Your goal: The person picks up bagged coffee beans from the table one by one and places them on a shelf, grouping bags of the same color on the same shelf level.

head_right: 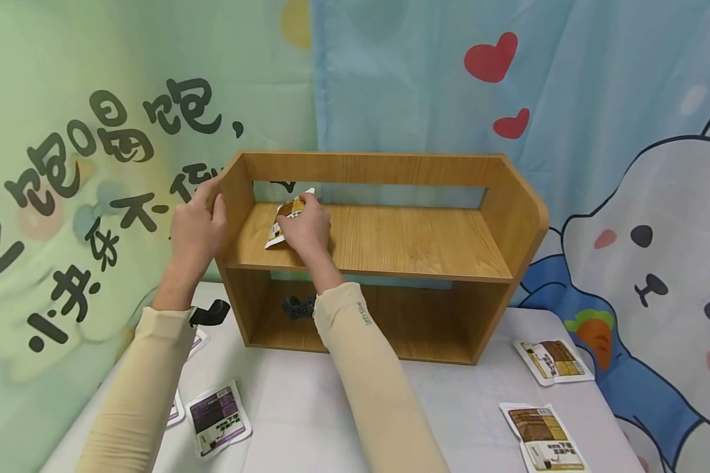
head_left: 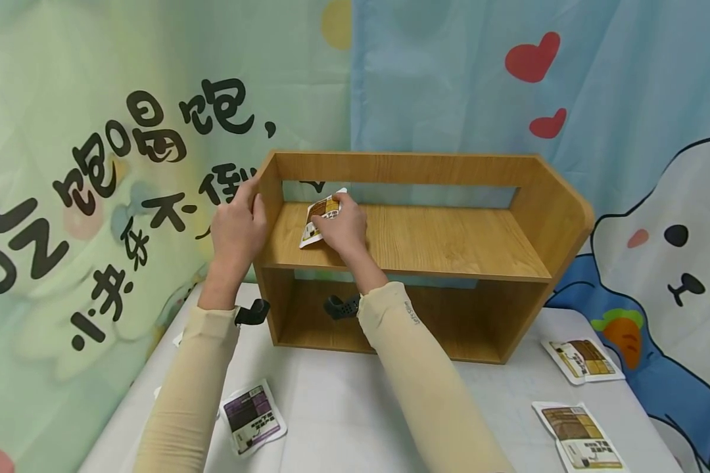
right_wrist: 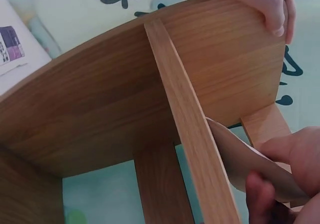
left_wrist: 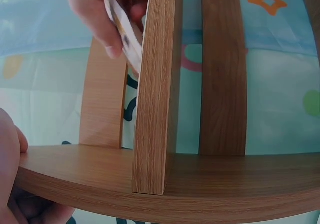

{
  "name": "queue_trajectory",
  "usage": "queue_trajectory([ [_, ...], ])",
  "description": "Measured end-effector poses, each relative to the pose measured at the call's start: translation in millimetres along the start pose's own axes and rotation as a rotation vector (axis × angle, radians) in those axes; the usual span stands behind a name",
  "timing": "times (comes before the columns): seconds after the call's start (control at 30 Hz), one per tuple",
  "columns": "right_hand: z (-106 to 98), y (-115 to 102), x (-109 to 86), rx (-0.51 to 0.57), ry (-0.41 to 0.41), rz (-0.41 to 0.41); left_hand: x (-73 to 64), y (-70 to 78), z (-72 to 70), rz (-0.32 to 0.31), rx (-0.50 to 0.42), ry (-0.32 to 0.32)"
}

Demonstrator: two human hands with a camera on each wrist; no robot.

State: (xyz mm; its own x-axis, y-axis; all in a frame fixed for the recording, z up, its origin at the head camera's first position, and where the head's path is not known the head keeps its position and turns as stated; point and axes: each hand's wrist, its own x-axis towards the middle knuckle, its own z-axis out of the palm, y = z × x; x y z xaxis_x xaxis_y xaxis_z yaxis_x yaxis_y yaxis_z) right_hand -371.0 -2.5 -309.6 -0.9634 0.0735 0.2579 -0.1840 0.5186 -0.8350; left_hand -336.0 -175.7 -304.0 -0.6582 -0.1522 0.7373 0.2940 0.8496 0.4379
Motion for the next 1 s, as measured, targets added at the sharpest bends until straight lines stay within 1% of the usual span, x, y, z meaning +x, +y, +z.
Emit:
queue_trajectory([
  [0.13,-1.8,-0.6,2.2,-0.133,-0.018,0.005,0.7,-0.4,0.1,0.003,0.004,0.004],
  [0.23,-4.3,-1.4,2.9,-0.209,-0.024,0.007,1.9,0.0,-0.6,0.007,0.004,0.005],
  [0.47,-8.3,-2.4,2.2,-0.247,-0.057,-0.005,3.6,1.1,-2.4,0.004,0.002,0.013],
  [0.6,-9.2,-0.4,0.7,-0.283,-0.064,-0.005,3.7,1.3,-2.3,0.012,-0.008,0.015],
  [0.8,-7.8,7.0,0.0,-0.365,-0.036,-0.028,2.8,1.3,-2.2,0.015,-0.006,0.018],
  [1.0,-6.8,11.4,-1.8,-0.415,-0.028,-0.052,0.3,-0.1,-0.2,0.028,-0.005,0.036],
])
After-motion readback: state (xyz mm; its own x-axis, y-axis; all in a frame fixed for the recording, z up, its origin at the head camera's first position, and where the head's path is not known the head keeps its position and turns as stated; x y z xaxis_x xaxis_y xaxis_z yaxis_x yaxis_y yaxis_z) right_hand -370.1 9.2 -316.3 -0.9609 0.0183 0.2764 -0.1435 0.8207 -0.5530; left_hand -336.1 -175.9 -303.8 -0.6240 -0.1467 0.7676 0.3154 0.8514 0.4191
